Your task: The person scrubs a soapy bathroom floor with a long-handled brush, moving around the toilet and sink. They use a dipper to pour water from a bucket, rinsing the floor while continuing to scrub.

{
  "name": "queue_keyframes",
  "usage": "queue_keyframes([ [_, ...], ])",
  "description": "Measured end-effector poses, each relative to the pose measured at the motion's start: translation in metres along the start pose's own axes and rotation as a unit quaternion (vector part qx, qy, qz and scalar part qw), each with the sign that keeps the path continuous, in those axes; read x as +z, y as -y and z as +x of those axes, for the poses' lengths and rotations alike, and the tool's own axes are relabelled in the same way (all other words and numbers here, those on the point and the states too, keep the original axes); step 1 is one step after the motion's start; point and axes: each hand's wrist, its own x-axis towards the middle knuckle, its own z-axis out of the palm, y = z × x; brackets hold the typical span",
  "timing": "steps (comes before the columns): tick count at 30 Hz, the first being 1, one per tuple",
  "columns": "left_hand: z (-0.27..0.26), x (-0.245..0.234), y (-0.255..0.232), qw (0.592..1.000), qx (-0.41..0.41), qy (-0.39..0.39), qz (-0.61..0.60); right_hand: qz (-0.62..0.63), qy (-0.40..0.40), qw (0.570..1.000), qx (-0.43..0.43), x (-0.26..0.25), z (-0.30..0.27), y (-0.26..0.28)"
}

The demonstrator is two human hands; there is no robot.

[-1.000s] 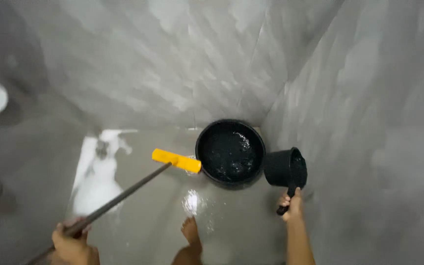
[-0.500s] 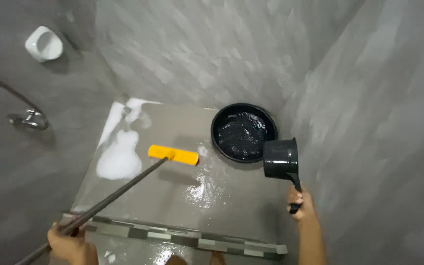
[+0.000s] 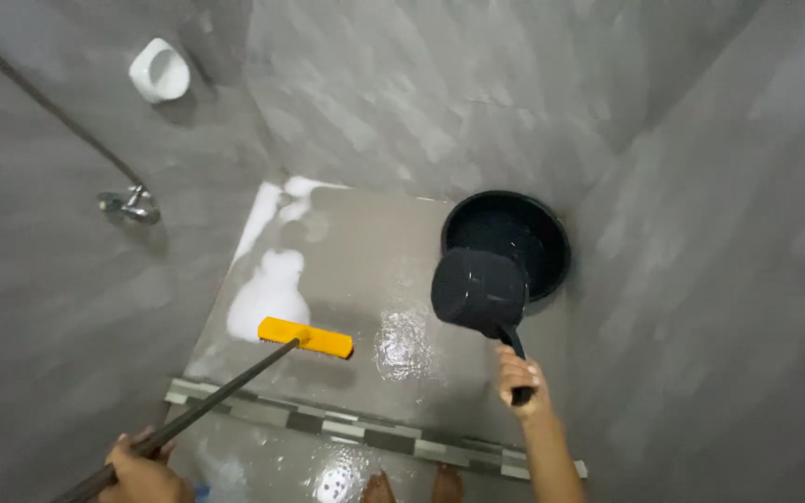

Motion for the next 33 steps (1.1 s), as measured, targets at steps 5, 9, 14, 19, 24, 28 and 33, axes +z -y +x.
queue_keyframes([
  [5, -0.002, -0.015, -0.014, 0.999, 0.025, -0.041, 0.002, 0.004, 0.04, 0.998, 0.042, -0.01, 0.031, -0.008],
  [9, -0.014, -0.018, -0.014, 0.998, -0.027, -0.05, -0.002, -0.149, -0.107, 0.982, -0.037, -0.026, 0.032, 0.022],
  [14, -0.041, -0.02, 0.013, 0.998, -0.01, -0.001, -0.058, -0.423, -0.401, 0.799, -0.149, -0.044, 0.04, 0.047],
  [19, -0.082, -0.023, 0.059, 0.999, -0.018, 0.029, -0.035, -0.446, -0.465, 0.747, -0.166, -0.02, 0.056, 0.087],
  [24, -0.115, -0.023, 0.092, 0.997, -0.06, 0.04, -0.018, -0.546, -0.512, 0.622, -0.228, 0.072, 0.099, 0.136],
  [28, -0.163, -0.005, 0.098, 0.995, -0.099, 0.011, -0.003, -0.869, -0.323, 0.314, -0.204, 0.074, 0.149, 0.124],
  [33, -0.202, 0.021, 0.125, 0.983, -0.177, 0.029, -0.038, -0.944, -0.008, 0.313, 0.104, -0.039, 0.165, -0.065],
])
